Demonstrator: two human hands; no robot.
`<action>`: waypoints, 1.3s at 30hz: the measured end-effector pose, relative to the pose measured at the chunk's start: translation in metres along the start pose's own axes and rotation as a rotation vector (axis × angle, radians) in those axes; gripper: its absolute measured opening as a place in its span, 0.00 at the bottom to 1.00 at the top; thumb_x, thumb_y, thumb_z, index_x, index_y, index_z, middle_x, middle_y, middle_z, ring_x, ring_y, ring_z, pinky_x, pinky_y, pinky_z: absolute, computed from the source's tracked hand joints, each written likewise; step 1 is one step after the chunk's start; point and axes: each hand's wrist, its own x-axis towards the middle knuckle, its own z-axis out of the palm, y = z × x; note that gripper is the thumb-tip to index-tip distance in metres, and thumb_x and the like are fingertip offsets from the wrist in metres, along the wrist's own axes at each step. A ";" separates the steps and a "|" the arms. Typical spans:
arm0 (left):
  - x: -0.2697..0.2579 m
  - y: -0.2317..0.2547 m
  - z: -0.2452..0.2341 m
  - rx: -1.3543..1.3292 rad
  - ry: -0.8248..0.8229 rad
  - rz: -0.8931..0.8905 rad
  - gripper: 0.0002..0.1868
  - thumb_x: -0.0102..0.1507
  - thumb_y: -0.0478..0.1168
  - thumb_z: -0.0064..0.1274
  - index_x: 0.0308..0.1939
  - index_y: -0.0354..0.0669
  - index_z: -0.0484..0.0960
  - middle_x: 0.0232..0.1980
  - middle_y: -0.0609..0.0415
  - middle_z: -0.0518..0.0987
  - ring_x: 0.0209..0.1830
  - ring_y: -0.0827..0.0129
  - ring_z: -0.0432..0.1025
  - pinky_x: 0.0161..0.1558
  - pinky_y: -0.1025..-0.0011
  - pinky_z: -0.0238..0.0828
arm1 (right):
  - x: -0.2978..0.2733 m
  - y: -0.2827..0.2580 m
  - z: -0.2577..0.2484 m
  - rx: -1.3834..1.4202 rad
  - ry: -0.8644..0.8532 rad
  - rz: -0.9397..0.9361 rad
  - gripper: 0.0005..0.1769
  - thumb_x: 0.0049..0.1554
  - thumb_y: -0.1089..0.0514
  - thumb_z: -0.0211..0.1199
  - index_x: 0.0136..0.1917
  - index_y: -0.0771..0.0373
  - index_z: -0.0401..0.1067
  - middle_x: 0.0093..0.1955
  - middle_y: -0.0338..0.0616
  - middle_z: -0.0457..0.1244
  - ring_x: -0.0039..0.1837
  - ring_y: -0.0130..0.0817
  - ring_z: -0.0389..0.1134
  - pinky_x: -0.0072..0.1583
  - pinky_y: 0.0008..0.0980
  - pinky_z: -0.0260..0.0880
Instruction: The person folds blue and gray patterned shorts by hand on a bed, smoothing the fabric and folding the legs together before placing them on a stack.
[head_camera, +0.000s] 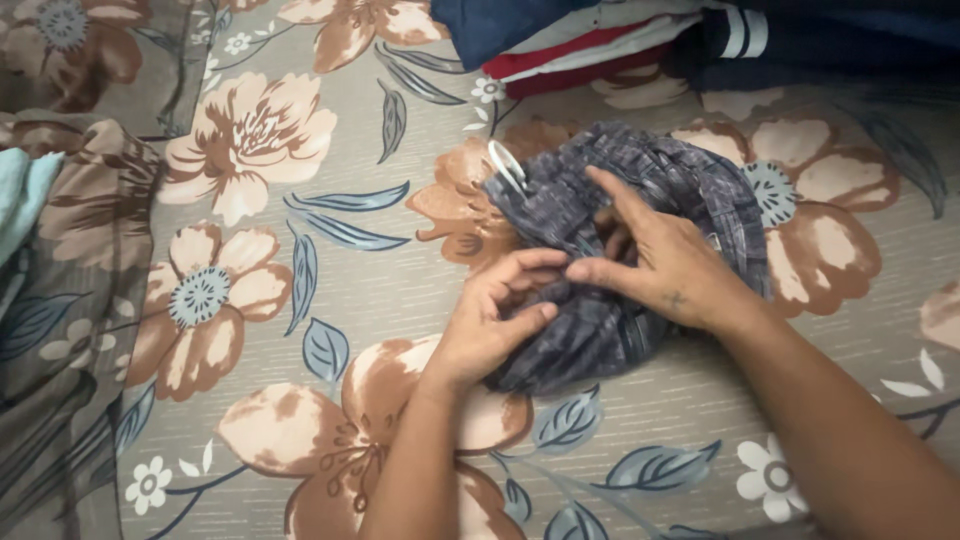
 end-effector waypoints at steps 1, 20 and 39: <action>0.000 0.001 0.000 -0.019 -0.021 -0.007 0.26 0.61 0.25 0.54 0.65 0.37 0.73 0.58 0.54 0.80 0.61 0.74 0.73 0.63 0.75 0.68 | 0.001 0.000 0.002 -0.009 -0.002 -0.004 0.56 0.46 0.37 0.71 0.80 0.54 0.52 0.51 0.49 0.68 0.49 0.38 0.72 0.49 0.36 0.72; -0.007 -0.011 -0.016 -0.233 -0.026 -0.049 0.21 0.56 0.27 0.49 0.53 0.37 0.75 0.42 0.57 0.79 0.41 0.79 0.73 0.43 0.82 0.68 | 0.010 0.036 0.017 0.373 -0.151 0.050 0.17 0.56 0.59 0.70 0.59 0.65 0.78 0.35 0.38 0.63 0.39 0.21 0.59 0.42 0.23 0.59; -0.001 -0.001 -0.008 0.108 0.407 0.139 0.35 0.71 0.54 0.46 0.78 0.38 0.64 0.46 0.46 0.77 0.38 0.72 0.72 0.37 0.75 0.68 | 0.003 0.029 -0.030 -0.345 0.503 -0.159 0.16 0.53 0.55 0.75 0.53 0.61 0.81 0.55 0.49 0.71 0.60 0.45 0.70 0.62 0.48 0.68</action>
